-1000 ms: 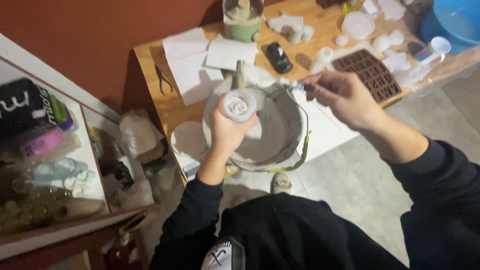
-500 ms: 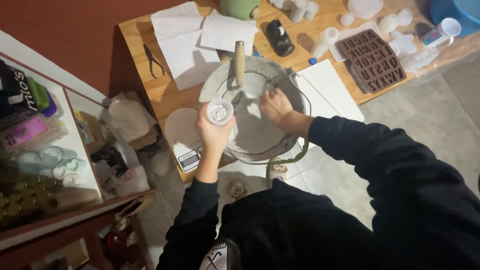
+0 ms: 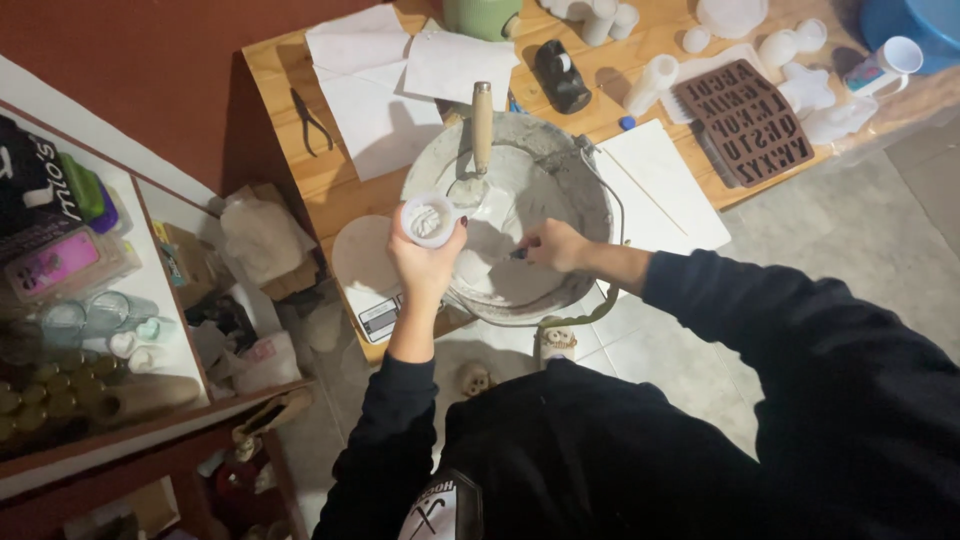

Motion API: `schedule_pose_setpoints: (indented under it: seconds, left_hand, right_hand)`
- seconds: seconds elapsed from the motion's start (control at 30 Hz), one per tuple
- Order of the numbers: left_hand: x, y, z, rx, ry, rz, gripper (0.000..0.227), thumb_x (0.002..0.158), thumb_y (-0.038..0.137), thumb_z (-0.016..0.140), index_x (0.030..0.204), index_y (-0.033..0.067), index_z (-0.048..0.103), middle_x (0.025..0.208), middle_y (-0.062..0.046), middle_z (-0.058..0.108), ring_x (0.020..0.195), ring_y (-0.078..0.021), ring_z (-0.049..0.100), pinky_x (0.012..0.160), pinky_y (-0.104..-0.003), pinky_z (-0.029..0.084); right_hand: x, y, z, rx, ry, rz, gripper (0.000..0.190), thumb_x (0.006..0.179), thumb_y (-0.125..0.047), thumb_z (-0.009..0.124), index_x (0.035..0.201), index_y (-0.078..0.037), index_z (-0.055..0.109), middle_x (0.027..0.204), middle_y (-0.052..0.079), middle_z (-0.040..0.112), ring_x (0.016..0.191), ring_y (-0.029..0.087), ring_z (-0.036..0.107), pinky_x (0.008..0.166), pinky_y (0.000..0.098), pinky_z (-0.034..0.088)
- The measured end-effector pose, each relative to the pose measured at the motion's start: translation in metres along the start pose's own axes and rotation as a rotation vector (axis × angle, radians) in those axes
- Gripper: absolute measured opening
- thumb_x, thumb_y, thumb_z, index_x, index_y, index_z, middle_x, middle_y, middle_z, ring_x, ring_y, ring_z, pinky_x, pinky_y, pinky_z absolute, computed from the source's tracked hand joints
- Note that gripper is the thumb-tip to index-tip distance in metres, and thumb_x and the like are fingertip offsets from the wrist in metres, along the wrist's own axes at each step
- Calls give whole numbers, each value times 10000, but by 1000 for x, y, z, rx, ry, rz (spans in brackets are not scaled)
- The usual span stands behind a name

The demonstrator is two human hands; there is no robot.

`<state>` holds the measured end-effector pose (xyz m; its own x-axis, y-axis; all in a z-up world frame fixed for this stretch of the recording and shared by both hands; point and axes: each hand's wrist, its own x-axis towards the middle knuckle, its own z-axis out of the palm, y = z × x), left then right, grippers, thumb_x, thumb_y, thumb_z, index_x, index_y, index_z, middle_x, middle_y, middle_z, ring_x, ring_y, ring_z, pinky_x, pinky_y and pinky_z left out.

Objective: Scooping a white plaster mixture from a large bucket and pouring it into various small molds.

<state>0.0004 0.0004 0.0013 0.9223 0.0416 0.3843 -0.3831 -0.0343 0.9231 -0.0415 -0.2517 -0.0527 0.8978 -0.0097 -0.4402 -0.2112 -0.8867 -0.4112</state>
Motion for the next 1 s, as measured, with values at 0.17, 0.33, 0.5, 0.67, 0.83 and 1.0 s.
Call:
schedule_pose_setpoints:
  seconds: [0.17, 0.33, 0.5, 0.67, 0.83, 1.0]
  left_hand:
    - [13, 4, -10, -32, 6, -75, 424, 747, 119, 903, 1080, 16, 662, 955, -54, 748, 883, -125, 712, 816, -306, 584]
    - [23, 1, -13, -39, 7, -74, 446, 737, 121, 900, 1103, 14, 668, 997, -64, 746, 911, -130, 708, 836, -309, 581]
    - [26, 4, -3, 66, -31, -39, 493, 698, 146, 900, 1119, 27, 673, 1013, -87, 762, 933, -179, 733, 856, -341, 587]
    - [23, 38, 18, 220, -193, -53, 538, 646, 223, 939, 1085, 46, 685, 994, -132, 758, 926, -246, 742, 805, -380, 576]
    - [21, 70, 40, 17, -313, -3, 494, 676, 177, 905, 1090, 37, 676, 994, -119, 763, 932, -229, 762, 813, -374, 597]
    - [25, 100, 42, -41, -364, -52, 496, 682, 152, 889, 1080, 18, 625, 966, -110, 759, 896, -212, 772, 782, -352, 610]
  right_hand:
    - [-26, 13, -47, 450, -31, -103, 291, 862, -91, 654, 1121, -61, 784, 877, 58, 789, 726, 161, 660, 666, 350, 545]
    - [-67, 15, -106, 491, 70, -263, 326, 849, -36, 636, 1152, -30, 757, 949, 53, 768, 815, 124, 659, 725, 290, 544]
    - [-135, -25, -184, 385, 174, -263, 314, 883, -41, 667, 1188, -38, 740, 1000, 50, 766, 887, 101, 647, 775, 272, 536]
    - [-184, -76, -237, 181, 321, -288, 306, 915, -72, 657, 1209, -60, 743, 975, 61, 785, 884, 112, 702, 787, 282, 552]
    - [-208, -122, -260, -17, 436, -377, 280, 903, -88, 687, 1175, -73, 751, 992, 85, 769, 839, 169, 718, 751, 324, 563]
    - [-223, -144, -261, -220, 555, -494, 267, 882, -46, 664, 1131, -65, 759, 1000, 108, 731, 833, 271, 697, 745, 381, 554]
